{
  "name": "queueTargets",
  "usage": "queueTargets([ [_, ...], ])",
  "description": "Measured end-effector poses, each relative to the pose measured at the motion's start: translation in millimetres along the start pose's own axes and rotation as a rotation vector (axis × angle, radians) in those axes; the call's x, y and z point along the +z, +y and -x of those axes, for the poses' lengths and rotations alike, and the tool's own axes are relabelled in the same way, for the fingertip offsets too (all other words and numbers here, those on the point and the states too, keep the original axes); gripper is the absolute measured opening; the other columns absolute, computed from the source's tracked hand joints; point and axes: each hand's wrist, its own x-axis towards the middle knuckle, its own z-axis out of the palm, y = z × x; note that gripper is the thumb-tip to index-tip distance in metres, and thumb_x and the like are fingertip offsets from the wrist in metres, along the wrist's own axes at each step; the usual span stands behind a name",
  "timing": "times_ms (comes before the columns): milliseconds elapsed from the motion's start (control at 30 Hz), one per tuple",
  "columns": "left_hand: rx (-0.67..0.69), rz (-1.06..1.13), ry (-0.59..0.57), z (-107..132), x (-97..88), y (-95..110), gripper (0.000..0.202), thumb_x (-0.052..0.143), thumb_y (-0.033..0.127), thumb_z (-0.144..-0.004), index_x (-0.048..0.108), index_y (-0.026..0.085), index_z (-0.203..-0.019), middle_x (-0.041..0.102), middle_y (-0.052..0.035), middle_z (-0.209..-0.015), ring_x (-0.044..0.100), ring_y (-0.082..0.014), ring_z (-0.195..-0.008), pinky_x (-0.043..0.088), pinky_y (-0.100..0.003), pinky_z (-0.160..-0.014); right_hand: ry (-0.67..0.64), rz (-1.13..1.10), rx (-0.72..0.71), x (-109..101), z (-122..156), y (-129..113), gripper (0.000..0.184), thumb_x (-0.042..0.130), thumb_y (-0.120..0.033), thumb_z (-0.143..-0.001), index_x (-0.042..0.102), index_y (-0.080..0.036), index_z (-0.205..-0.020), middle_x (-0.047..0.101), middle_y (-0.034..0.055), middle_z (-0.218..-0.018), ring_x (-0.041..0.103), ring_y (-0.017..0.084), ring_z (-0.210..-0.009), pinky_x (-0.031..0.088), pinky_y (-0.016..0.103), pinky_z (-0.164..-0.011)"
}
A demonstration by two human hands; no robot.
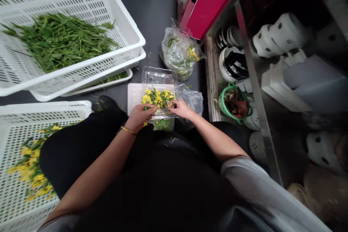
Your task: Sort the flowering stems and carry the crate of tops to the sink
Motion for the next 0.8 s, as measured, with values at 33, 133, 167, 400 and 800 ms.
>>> queueTargets([
  [33, -0.005, -0.044, 0.014, -2, 4.2, -6, 0.025, 0.076, 0.029, -0.059, 0.068, 0.010, -0.073, 0.052, 0.0016, -0.045, 0.038, -0.0065, -0.035, 0.028, -0.020, -0.034, 0.058, -0.121, -0.005, 3, 9, -7, 0.014, 0.055, -0.024, -0.078, 0.063, -0.013, -0.080, 0.061, 0.0000, -0.070, 0.051, 0.010, -0.061, 0.037, 0.020, -0.059],
  [133, 0.012, -0.105, -0.003, -2, 13.5, -20, 0.022, 0.074, 0.028, -0.060, 0.068, 0.012, -0.075, 0.047, 0.0042, -0.040, 0.038, -0.0074, -0.035, 0.028, -0.020, -0.035, 0.186, -0.317, -0.005, 15, 32, -25, 0.017, 0.057, -0.030, -0.076, 0.063, -0.013, -0.078, 0.055, -0.0027, -0.063, 0.046, 0.008, -0.056, 0.036, 0.020, -0.056],
  [167, 0.028, -0.118, -0.014, -1, 14.9, -22, 0.021, 0.074, 0.028, -0.060, 0.068, 0.013, -0.073, 0.047, 0.0044, -0.040, 0.038, -0.0075, -0.035, 0.028, -0.020, -0.036, 0.193, -0.349, -0.001, 17, 37, -29, 0.018, 0.058, -0.031, -0.076, 0.063, -0.013, -0.078, 0.054, -0.0033, -0.061, 0.045, 0.008, -0.055, 0.036, 0.020, -0.056],
  [400, 0.109, -0.438, -0.298, 20, 16.6, -18, 0.016, 0.073, 0.027, -0.060, 0.070, 0.013, -0.067, 0.056, 0.0010, -0.048, 0.040, -0.0069, -0.037, 0.027, -0.020, -0.038, -0.021, -0.633, 0.203, 15, 56, -24, 0.031, 0.060, -0.046, -0.076, 0.058, -0.015, -0.077, 0.050, -0.0050, -0.051, 0.045, 0.009, -0.042, 0.037, 0.021, -0.044],
  [800, -0.163, 0.359, -0.675, 31, 17.3, -18, 0.023, 0.077, 0.027, -0.059, 0.063, 0.009, -0.062, 0.049, 0.0001, -0.040, 0.038, -0.0050, -0.031, 0.024, -0.016, -0.033, 0.500, 0.042, -0.665, -4, 74, -63, 0.009, 0.054, -0.019, -0.086, 0.062, -0.015, -0.087, 0.064, 0.0071, -0.081, 0.061, 0.014, -0.075, 0.051, 0.025, -0.066],
])
